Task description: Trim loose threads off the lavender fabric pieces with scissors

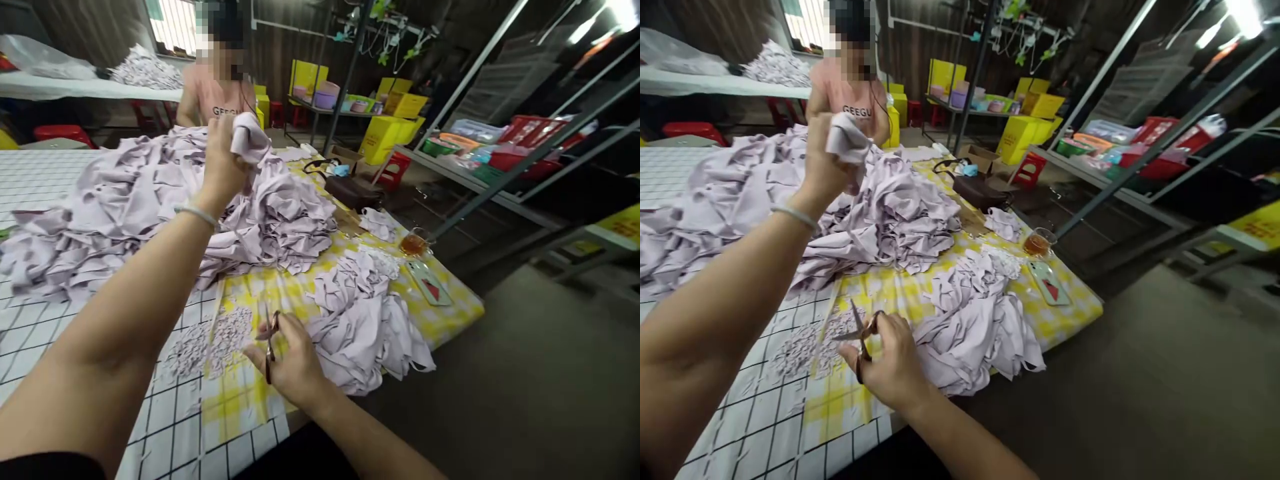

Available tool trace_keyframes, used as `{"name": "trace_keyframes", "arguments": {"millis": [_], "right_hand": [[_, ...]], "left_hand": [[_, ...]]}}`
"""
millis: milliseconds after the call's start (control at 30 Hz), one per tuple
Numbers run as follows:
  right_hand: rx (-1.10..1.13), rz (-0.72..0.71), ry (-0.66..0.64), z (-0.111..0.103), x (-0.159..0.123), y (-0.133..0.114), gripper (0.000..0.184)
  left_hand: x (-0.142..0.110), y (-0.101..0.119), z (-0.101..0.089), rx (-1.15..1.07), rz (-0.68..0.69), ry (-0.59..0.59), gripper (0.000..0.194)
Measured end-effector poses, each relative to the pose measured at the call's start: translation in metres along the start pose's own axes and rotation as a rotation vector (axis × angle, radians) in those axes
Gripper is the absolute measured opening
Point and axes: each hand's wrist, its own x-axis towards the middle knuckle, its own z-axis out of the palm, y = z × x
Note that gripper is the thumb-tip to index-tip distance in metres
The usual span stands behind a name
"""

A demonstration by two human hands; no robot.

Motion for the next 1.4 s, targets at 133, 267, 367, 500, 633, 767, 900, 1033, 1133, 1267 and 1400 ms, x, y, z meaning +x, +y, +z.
{"name": "trace_keyframes", "arguments": {"millis": [133,267,367,500,633,767,900,1033,1133,1267,1400], "right_hand": [[-0.087,0.194,0.032,-0.044,-0.018,0.035,0.025],[-0.164,0.296,0.198,-0.117,-0.01,0.06,0.023],[-0.267,0.308,0.355,-0.156,0.003,0.074,0.024],[-0.373,0.384,0.257,-0.159,0.024,0.086,0.024],[-0.452,0.41,0.217,-0.142,0.039,0.085,0.022],[-0.267,0.208,0.218,-0.123,0.024,0.056,0.012],[-0.009,-0.142,0.002,-0.08,-0.012,0.023,0.016],[-0.007,-0.262,-0.045,-0.046,-0.037,0.017,0.018],[0.044,-0.229,-0.081,-0.039,-0.048,0.014,0.017],[0.178,-0.257,-0.236,-0.025,-0.062,0.0,0.018],[0.374,-0.225,-0.344,0.004,-0.078,-0.012,0.022]], "left_hand": [[0.019,-0.016,0.044,0.356,-0.098,-0.377,0.049],[-0.003,-0.026,0.062,0.434,-0.039,-0.438,0.04],[-0.009,-0.026,0.064,0.458,-0.057,-0.387,0.031],[-0.02,-0.007,0.065,0.428,-0.058,-0.185,0.028],[-0.064,0.034,0.079,0.05,-0.041,-0.041,0.013],[-0.136,0.069,0.103,-0.777,-0.435,-0.691,0.037],[-0.193,0.076,0.112,-1.247,-0.758,-0.969,0.037],[-0.223,0.067,0.098,-1.404,-0.937,-0.92,0.027],[-0.237,0.059,0.082,-1.286,-0.901,-0.762,0.023],[-0.254,0.052,0.065,-0.89,-0.668,-0.948,0.051],[-0.27,0.052,0.062,-0.905,-0.617,-1.294,0.042]]}}
